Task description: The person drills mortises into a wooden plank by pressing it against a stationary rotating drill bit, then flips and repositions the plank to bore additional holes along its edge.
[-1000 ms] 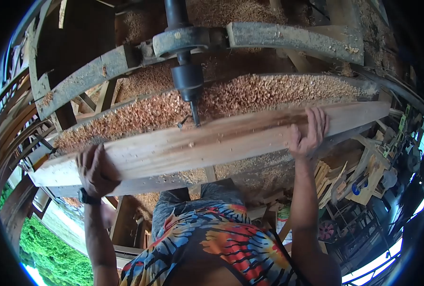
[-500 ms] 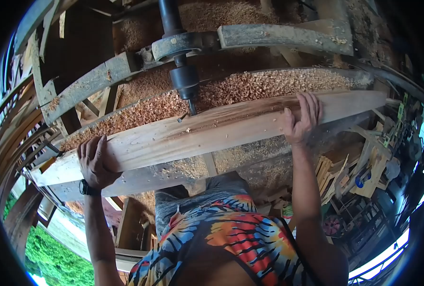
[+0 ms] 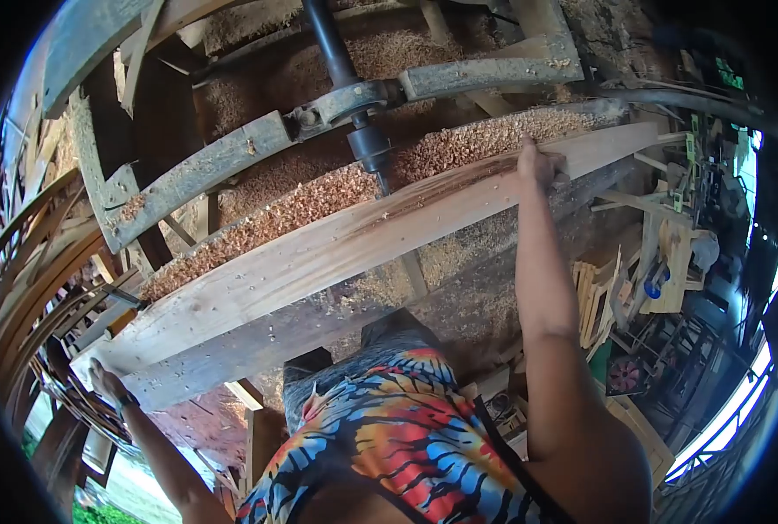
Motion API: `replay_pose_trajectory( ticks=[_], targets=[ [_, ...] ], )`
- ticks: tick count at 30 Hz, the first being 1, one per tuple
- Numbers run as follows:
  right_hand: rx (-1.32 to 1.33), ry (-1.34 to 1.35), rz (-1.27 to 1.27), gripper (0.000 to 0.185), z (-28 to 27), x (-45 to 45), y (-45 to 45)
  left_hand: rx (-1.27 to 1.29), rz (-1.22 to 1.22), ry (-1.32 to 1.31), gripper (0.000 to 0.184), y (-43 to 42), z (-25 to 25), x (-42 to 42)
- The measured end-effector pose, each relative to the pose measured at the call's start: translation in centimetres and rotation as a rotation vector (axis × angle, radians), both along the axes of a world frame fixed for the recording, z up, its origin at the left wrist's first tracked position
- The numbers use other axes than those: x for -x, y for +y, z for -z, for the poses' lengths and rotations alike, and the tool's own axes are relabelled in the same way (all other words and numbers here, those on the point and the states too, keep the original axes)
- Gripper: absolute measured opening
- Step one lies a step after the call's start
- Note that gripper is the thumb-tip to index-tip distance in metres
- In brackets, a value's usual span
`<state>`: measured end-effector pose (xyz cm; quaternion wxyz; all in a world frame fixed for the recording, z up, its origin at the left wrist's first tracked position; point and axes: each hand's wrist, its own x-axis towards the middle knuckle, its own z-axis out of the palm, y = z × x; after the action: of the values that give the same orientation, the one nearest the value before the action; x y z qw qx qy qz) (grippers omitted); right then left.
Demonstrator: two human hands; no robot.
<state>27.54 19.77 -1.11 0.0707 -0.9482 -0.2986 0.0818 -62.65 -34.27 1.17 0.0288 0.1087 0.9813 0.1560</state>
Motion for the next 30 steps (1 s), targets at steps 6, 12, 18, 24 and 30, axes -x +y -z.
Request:
replay_pose_trajectory(
  ticks=[6,12,18,24,30],
  targets=[
    [0.020,0.007,0.042,0.116,-0.2,-0.1,0.3,0.436,-0.189,0.044,0.096,-2.9,2.0,11.2],
    [0.039,0.002,0.081,0.113,-1.7,1.8,0.0,0.399,-0.318,0.042,0.101,-0.1,0.7,10.4],
    [-0.011,-0.102,0.075,0.102,-0.7,1.1,0.0,0.426,-0.355,0.023,0.097,0.1,1.1,10.9],
    [0.058,-0.059,0.045,0.105,1.0,-1.4,0.7,0.468,-0.339,0.051,0.100,-1.1,1.8,11.7],
    [0.029,0.016,-0.008,0.110,1.3,-3.2,1.9,0.489,-0.351,0.106,0.096,-1.6,2.6,11.3]
  ],
)
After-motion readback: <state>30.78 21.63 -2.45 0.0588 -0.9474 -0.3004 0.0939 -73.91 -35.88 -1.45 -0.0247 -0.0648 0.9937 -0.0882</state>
